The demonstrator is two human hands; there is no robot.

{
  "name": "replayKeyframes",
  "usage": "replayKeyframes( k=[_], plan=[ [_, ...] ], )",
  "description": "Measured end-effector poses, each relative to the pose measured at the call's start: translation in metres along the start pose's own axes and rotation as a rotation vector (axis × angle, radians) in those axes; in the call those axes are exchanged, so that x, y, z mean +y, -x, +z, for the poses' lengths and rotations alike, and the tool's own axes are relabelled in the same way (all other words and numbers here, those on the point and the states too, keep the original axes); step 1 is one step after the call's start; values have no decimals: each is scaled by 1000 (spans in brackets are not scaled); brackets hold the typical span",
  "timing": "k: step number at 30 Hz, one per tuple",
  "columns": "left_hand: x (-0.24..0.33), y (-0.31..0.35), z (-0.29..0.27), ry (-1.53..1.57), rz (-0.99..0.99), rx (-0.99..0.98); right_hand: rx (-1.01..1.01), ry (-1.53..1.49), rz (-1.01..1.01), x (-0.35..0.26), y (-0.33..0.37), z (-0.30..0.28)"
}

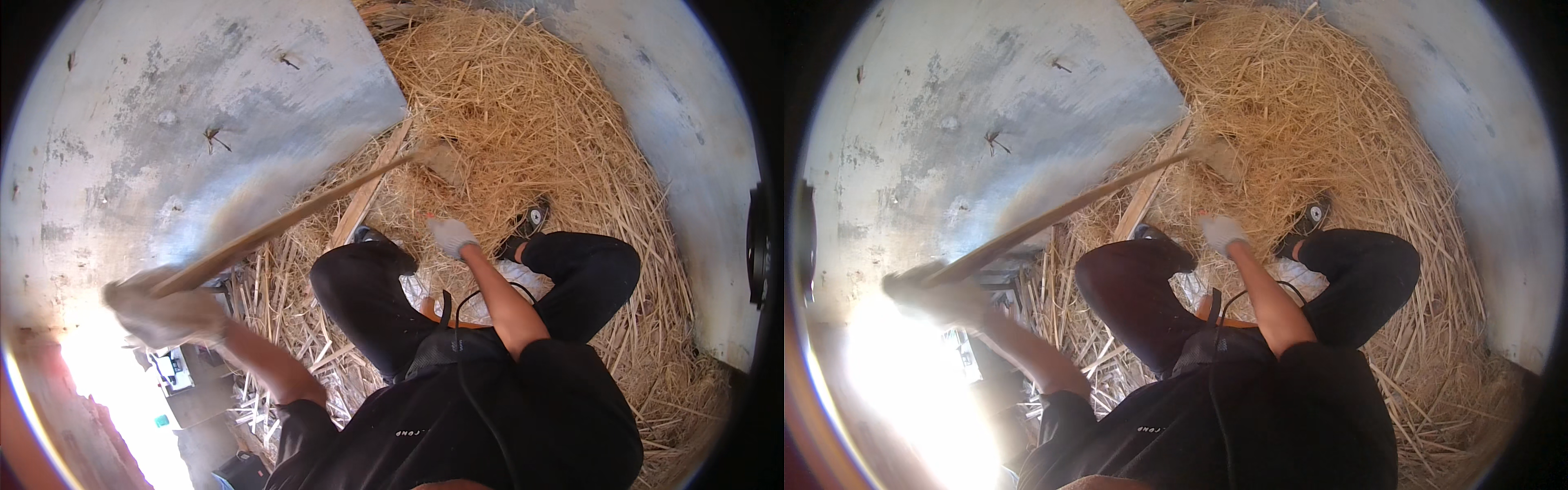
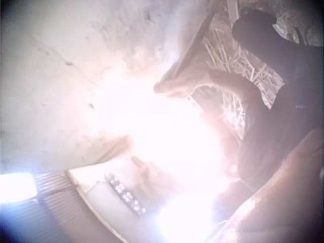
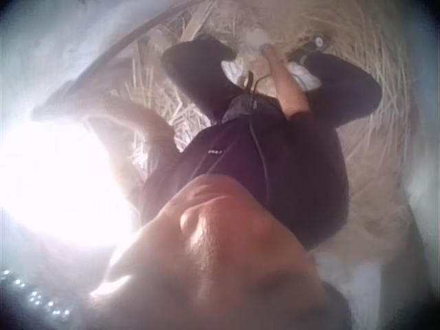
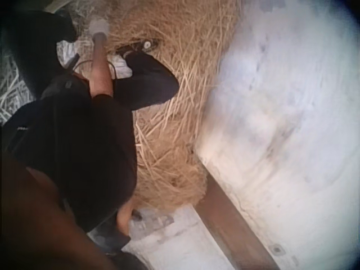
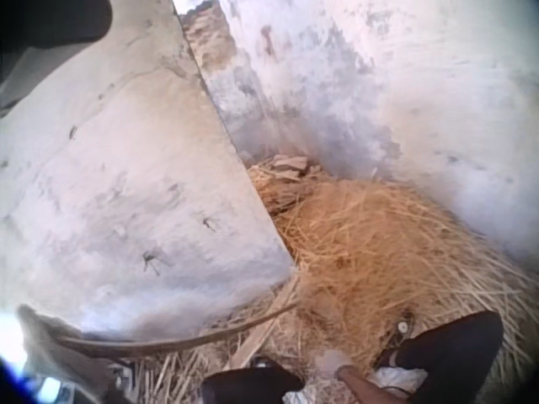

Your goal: The person strips bark from a wooden branch using a small hand tool.

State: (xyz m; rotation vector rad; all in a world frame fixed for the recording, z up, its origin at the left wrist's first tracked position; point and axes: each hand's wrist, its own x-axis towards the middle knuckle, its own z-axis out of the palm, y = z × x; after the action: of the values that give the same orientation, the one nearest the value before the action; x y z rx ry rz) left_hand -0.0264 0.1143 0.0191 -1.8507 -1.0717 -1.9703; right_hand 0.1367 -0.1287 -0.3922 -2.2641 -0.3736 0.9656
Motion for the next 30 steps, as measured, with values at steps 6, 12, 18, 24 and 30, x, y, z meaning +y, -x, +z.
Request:
replayKeyframes(
  k=[6,12,18,24,30],
  plan=[
    [-73,-154,-46,-110,-83,99,121,-114,310,76,16,-4],
    [-110,-195,-4,-708,96,-167,113,-117,251,93,2,13],
    [-153,-104,114,-1037,379,-834,32,-216,223,72,7,18],
    [-253,230,190,-430,593,-1405,38,-118,260,72,13,1],
    [-252,471,177,-312,275,-1893,109,-131,333,95,14,3]
  ],
)
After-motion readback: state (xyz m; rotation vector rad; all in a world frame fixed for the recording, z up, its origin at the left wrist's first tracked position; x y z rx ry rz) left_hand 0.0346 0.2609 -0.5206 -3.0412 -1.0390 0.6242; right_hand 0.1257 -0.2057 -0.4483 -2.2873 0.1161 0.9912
